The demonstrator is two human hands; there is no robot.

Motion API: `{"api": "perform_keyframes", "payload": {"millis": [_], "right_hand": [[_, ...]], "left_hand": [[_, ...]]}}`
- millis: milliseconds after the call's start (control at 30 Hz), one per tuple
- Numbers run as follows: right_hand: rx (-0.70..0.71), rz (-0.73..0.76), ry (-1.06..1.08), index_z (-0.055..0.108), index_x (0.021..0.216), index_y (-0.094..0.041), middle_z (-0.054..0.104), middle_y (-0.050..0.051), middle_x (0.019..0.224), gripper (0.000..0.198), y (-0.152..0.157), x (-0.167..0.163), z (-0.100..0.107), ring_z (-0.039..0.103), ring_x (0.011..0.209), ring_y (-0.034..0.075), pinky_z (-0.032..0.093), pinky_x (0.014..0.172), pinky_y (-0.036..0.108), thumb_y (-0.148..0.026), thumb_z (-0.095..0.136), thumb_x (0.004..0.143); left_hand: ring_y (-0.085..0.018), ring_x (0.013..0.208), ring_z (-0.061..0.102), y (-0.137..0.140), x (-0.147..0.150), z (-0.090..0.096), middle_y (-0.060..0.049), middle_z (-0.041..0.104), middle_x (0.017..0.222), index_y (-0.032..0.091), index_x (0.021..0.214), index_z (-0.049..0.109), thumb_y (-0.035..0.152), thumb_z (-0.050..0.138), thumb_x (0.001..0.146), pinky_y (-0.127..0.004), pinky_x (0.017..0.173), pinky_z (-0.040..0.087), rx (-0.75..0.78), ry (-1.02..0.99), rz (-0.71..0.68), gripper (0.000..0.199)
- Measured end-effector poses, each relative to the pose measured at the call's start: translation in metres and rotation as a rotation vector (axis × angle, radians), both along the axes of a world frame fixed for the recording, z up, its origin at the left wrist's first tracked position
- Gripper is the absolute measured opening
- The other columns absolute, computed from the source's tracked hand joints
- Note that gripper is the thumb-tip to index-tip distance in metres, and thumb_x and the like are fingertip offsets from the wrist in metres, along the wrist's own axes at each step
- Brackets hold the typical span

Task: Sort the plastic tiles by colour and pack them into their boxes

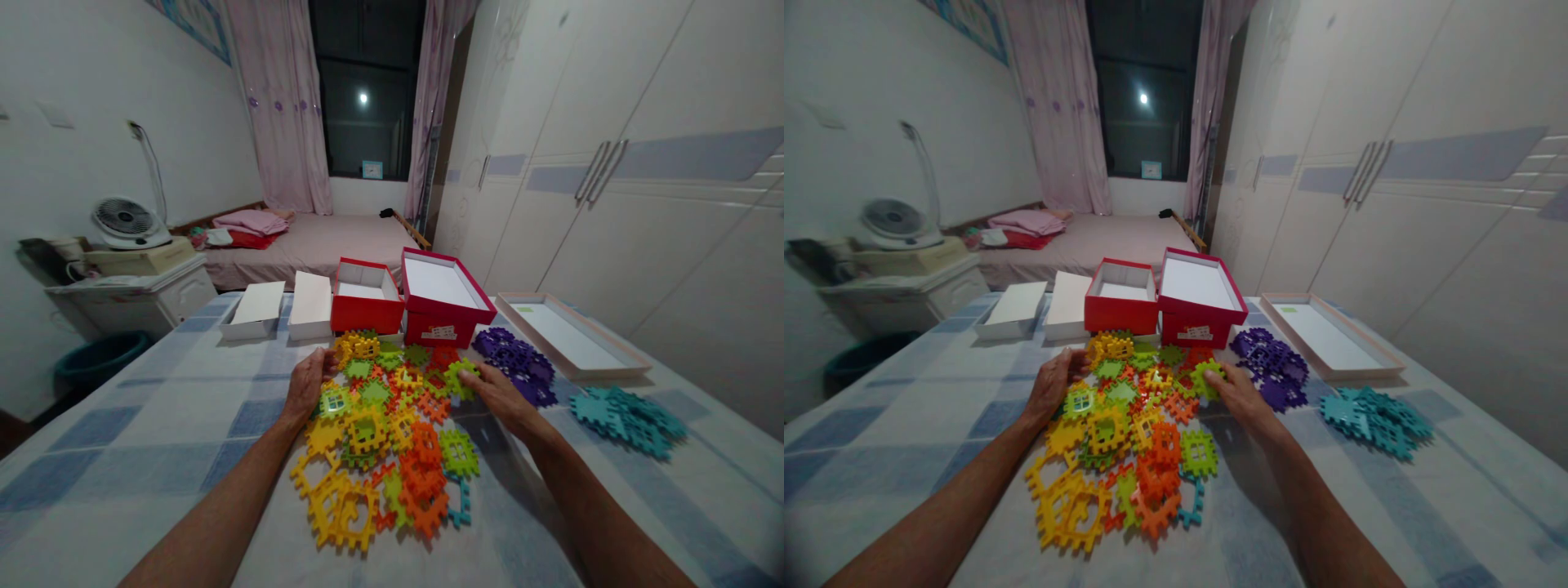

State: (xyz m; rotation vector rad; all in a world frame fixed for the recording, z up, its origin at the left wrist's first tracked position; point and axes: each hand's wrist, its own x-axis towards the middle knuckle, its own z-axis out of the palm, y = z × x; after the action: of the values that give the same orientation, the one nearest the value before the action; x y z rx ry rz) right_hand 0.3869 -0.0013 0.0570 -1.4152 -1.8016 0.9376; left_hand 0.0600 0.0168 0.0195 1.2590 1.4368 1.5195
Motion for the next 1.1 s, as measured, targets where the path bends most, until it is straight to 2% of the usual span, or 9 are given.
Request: {"api": "perform_keyframes", "payload": {"millis": [200, 300, 400, 500, 633, 700, 800, 1000, 1100], "right_hand": [[0.205, -0.058, -0.348, 0.053, 0.08, -0.018, 0.059, 0.007, 0.086, 0.024, 0.003, -0.027, -0.018, 0.053, 0.085, 0.021, 0.041, 0.077, 0.036, -0.04, 0.043, 0.084], [0.263, -0.076, -0.371, 0.051, 0.086, -0.019, 0.058, 0.006, 0.088, 0.019, -0.002, -0.037, -0.02, 0.053, 0.087, 0.022, 0.041, 0.078, 0.036, -0.037, 0.047, 0.082], [0.276, -0.069, -0.25, 0.049, 0.093, -0.019, 0.057, 0.004, 0.085, 0.018, -0.008, -0.03, -0.006, 0.055, 0.079, 0.018, 0.043, 0.074, 0.032, -0.033, 0.045, 0.083], [0.191, -0.016, -0.1, 0.045, 0.112, -0.019, 0.06, 0.003, 0.089, 0.03, -0.019, -0.01, 0.016, 0.057, 0.075, 0.017, 0.045, 0.071, 0.031, -0.036, 0.043, 0.087], [0.091, 0.143, -0.104, 0.034, 0.135, -0.023, 0.052, 0.009, 0.127, 0.058, -0.047, 0.012, 0.031, 0.054, 0.107, 0.022, 0.042, 0.089, 0.035, -0.039, 0.053, 0.083], [0.002, 0.214, -0.158, 0.041, 0.132, -0.022, 0.053, 0.008, 0.127, 0.055, -0.063, 0.013, 0.027, 0.053, 0.109, 0.023, 0.043, 0.089, 0.035, -0.04, 0.054, 0.082], [-0.081, 0.197, -0.285, 0.054, 0.109, -0.018, 0.062, 0.006, 0.099, 0.034, -0.08, 0.006, 0.017, 0.057, 0.089, 0.021, 0.046, 0.077, 0.033, -0.04, 0.05, 0.083], [-0.012, 0.106, -0.362, 0.048, 0.098, -0.019, 0.054, 0.005, 0.094, 0.018, -0.095, -0.01, 0.014, 0.051, 0.086, 0.019, 0.042, 0.076, 0.033, -0.031, 0.05, 0.084], [0.033, 0.092, -0.272, 0.046, 0.092, -0.019, 0.051, 0.003, 0.092, 0.013, -0.103, -0.015, 0.011, 0.049, 0.085, 0.018, 0.041, 0.075, 0.031, -0.028, 0.05, 0.083]], "left_hand": [[-0.018, 0.066, 0.064, 0.002, -0.001, -0.002, -0.009, 0.069, 0.078, 0.012, 0.09, 0.066, 0.076, 0.047, 0.069, -0.029, 0.06, 0.047, -0.013, -0.008, -0.006, 0.07], [-0.019, 0.065, 0.064, 0.001, -0.001, -0.002, -0.008, 0.07, 0.077, 0.012, 0.088, 0.067, 0.076, 0.047, 0.068, -0.03, 0.06, 0.047, -0.012, -0.001, -0.004, 0.07], [-0.018, 0.064, 0.063, 0.001, -0.001, -0.001, -0.008, 0.069, 0.076, 0.012, 0.087, 0.067, 0.077, 0.047, 0.068, -0.03, 0.06, 0.047, -0.008, 0.014, -0.006, 0.07], [-0.018, 0.065, 0.063, 0.001, -0.001, -0.001, -0.008, 0.069, 0.077, 0.013, 0.087, 0.066, 0.077, 0.045, 0.069, -0.029, 0.06, 0.047, -0.011, 0.013, -0.013, 0.071], [-0.017, 0.064, 0.063, 0.003, -0.002, -0.003, -0.008, 0.069, 0.076, 0.012, 0.087, 0.066, 0.078, 0.045, 0.068, -0.029, 0.06, 0.047, -0.022, 0.007, -0.014, 0.072], [-0.017, 0.063, 0.063, 0.004, -0.002, -0.004, -0.008, 0.069, 0.076, 0.012, 0.087, 0.066, 0.078, 0.045, 0.068, -0.029, 0.06, 0.047, -0.024, 0.012, -0.018, 0.072], [-0.018, 0.065, 0.063, 0.005, -0.002, -0.005, -0.008, 0.07, 0.077, 0.012, 0.087, 0.066, 0.078, 0.045, 0.068, -0.029, 0.06, 0.048, -0.021, 0.017, -0.025, 0.072], [-0.019, 0.067, 0.064, 0.004, -0.003, -0.004, -0.007, 0.069, 0.076, 0.014, 0.085, 0.066, 0.077, 0.046, 0.068, -0.031, 0.061, 0.049, -0.051, 0.045, -0.022, 0.068], [-0.019, 0.067, 0.064, 0.005, -0.004, -0.004, -0.006, 0.07, 0.077, 0.014, 0.086, 0.066, 0.076, 0.046, 0.069, -0.031, 0.063, 0.05, -0.079, 0.066, -0.025, 0.067]]}}
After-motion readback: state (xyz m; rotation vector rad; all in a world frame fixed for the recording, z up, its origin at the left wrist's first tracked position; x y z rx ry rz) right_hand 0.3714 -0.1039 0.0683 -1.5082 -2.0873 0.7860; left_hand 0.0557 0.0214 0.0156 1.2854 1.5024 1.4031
